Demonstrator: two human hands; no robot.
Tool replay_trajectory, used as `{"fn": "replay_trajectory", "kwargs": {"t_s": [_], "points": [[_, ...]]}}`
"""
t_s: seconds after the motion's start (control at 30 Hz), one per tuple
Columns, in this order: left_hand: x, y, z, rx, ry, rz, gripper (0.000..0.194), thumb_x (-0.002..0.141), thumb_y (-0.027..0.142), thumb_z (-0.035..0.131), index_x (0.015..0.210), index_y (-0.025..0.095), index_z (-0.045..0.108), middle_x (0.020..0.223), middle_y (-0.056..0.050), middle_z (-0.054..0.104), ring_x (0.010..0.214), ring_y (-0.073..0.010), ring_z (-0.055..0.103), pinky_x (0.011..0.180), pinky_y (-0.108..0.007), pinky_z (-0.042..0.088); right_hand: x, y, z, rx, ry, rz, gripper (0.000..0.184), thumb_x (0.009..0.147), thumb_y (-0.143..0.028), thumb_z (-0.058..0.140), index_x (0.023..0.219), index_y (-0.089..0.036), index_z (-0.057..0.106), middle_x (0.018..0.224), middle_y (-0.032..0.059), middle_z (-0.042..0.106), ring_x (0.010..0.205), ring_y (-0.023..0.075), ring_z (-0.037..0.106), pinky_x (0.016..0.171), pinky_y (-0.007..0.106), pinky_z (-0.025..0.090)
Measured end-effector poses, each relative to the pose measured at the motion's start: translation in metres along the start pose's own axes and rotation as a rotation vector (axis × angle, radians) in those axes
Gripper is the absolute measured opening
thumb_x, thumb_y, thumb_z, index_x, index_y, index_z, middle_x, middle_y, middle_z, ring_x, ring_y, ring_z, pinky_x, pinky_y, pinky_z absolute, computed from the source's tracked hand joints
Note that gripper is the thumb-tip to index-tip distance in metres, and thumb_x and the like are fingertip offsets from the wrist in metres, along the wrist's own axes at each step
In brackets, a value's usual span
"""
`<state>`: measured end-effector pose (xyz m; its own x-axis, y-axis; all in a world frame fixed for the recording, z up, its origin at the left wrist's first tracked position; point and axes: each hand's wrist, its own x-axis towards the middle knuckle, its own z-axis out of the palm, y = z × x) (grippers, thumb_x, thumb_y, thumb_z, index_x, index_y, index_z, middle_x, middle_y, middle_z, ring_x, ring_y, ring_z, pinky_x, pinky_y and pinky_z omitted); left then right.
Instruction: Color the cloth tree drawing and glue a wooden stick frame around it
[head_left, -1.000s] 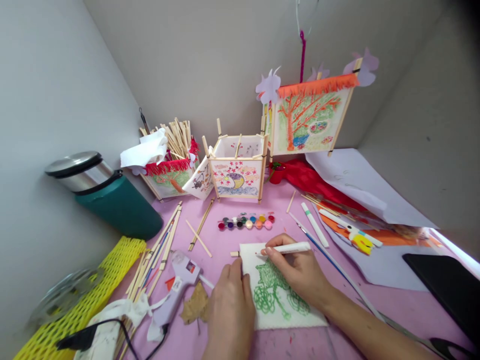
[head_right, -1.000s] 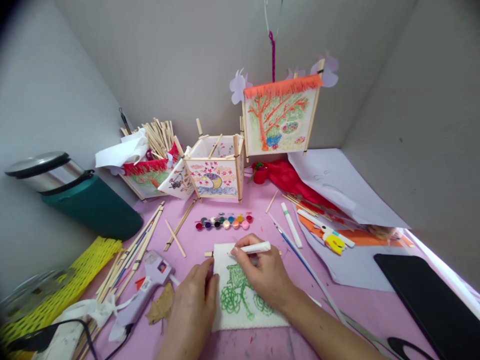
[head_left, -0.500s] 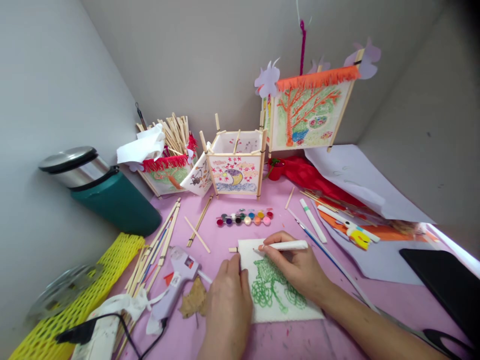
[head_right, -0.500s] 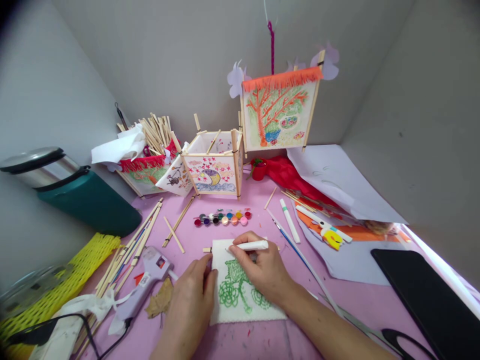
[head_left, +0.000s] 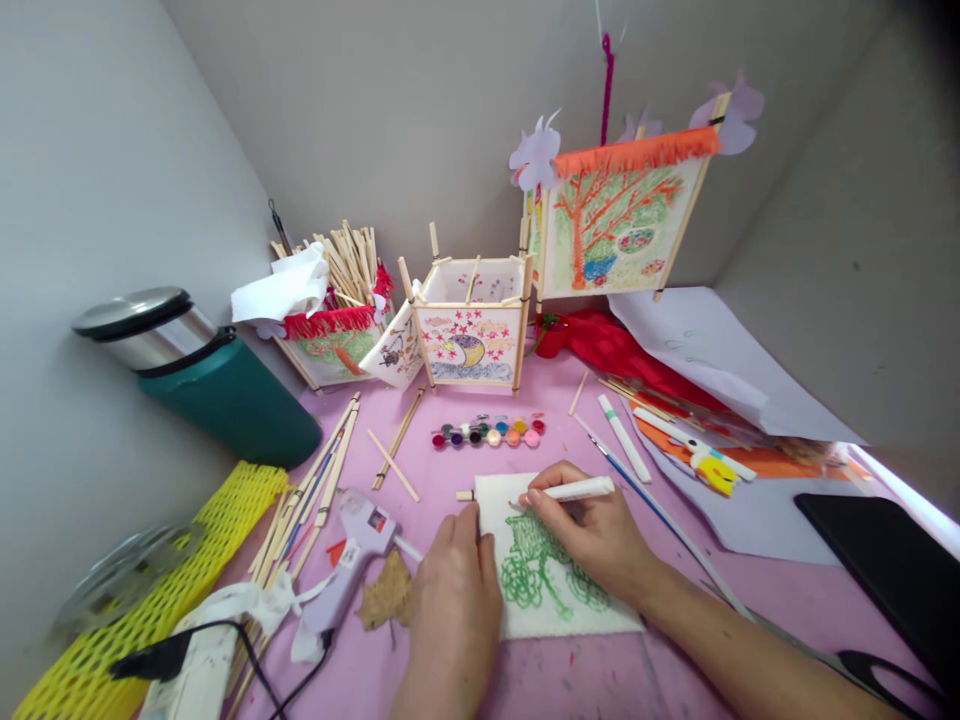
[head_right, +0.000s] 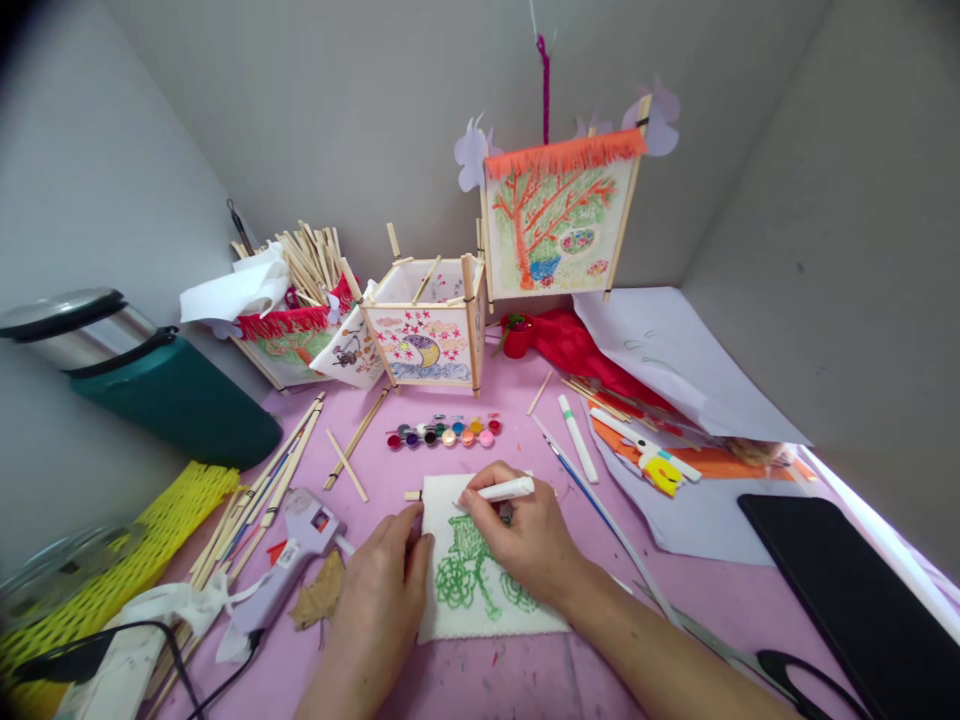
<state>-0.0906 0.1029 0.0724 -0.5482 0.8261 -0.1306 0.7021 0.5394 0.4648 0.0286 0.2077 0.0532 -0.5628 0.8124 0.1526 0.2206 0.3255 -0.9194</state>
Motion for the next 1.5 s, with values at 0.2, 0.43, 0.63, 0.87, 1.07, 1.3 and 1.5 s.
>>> {"fn": "replay_trajectory", "kwargs": {"t_s": [0.2, 0.43, 0.63, 0.87, 1.07, 1.3, 1.5], "points": [[0.0019, -0.0003, 0.0006, 0.005, 0.006, 0.010, 0.029, 0.086, 0.018, 0.041, 0.111, 0.017, 0.057, 0.096, -0.010, 0.065, 0.094, -0.0206, 0.062, 0.080, -0.028, 0.042, -0.0002, 0.0002, 0.0006, -0.009, 0.011, 0.002, 0.015, 0.084, -0.031, 0.054, 0.076, -0.019, 0.059, 0.065, 0.0000, 0.063, 0.056, 0.0128, 0.054, 0.050, 0.023, 0.039], [0.0026, 0.0002, 0.0007, -0.018, -0.005, 0.002, 0.030, 0.086, 0.018, 0.040, 0.112, 0.016, 0.057, 0.098, -0.010, 0.064, 0.095, -0.0223, 0.061, 0.082, -0.031, 0.041, 0.0012, 0.0008, 0.0015, -0.010, 0.018, 0.019, 0.016, 0.084, -0.034, 0.054, 0.077, -0.020, 0.058, 0.063, -0.0004, 0.061, 0.055, 0.0129, 0.053, 0.050, 0.023, 0.039], [0.0018, -0.0003, 0.0000, -0.022, -0.010, 0.004, 0.031, 0.086, 0.018, 0.040, 0.113, 0.015, 0.056, 0.098, -0.010, 0.064, 0.095, -0.0230, 0.061, 0.082, -0.032, 0.041, -0.0002, 0.0021, 0.0014, 0.000, 0.014, 0.010, 0.015, 0.084, -0.032, 0.054, 0.078, -0.020, 0.058, 0.066, 0.0002, 0.063, 0.057, 0.0136, 0.055, 0.051, 0.024, 0.040], [0.0018, 0.0005, 0.0002, -0.026, -0.006, 0.017, 0.030, 0.087, 0.018, 0.039, 0.112, 0.016, 0.057, 0.098, -0.010, 0.064, 0.096, -0.0221, 0.060, 0.083, -0.031, 0.041, 0.0021, -0.0023, 0.0001, 0.034, 0.058, 0.012, 0.017, 0.086, -0.036, 0.051, 0.083, -0.020, 0.057, 0.077, 0.0028, 0.065, 0.070, 0.0163, 0.061, 0.057, 0.024, 0.043], [0.0023, -0.0004, 0.0004, -0.019, -0.021, -0.005, 0.030, 0.086, 0.018, 0.040, 0.112, 0.016, 0.056, 0.098, -0.010, 0.064, 0.095, -0.0221, 0.060, 0.082, -0.031, 0.041, 0.0007, 0.0023, 0.0010, 0.016, 0.027, 0.012, 0.015, 0.085, -0.033, 0.052, 0.081, -0.020, 0.057, 0.070, 0.0011, 0.063, 0.062, 0.0141, 0.058, 0.053, 0.023, 0.041], [0.0015, 0.0001, -0.0004, -0.012, -0.017, 0.003, 0.030, 0.086, 0.018, 0.040, 0.112, 0.016, 0.056, 0.097, -0.010, 0.064, 0.096, -0.0219, 0.060, 0.083, -0.030, 0.041, -0.0006, 0.0036, 0.0011, -0.005, 0.024, -0.005, 0.014, 0.085, -0.031, 0.053, 0.078, -0.019, 0.058, 0.066, 0.0002, 0.063, 0.058, 0.0129, 0.056, 0.052, 0.023, 0.040], [0.0021, 0.0003, -0.0008, -0.005, -0.013, 0.008, 0.030, 0.086, 0.019, 0.041, 0.111, 0.017, 0.056, 0.097, -0.009, 0.064, 0.095, -0.0203, 0.061, 0.081, -0.028, 0.041, -0.0001, 0.0032, 0.0013, -0.004, 0.030, -0.005, 0.014, 0.085, -0.031, 0.054, 0.079, -0.019, 0.058, 0.066, -0.0001, 0.062, 0.058, 0.0125, 0.056, 0.052, 0.022, 0.041]]}}
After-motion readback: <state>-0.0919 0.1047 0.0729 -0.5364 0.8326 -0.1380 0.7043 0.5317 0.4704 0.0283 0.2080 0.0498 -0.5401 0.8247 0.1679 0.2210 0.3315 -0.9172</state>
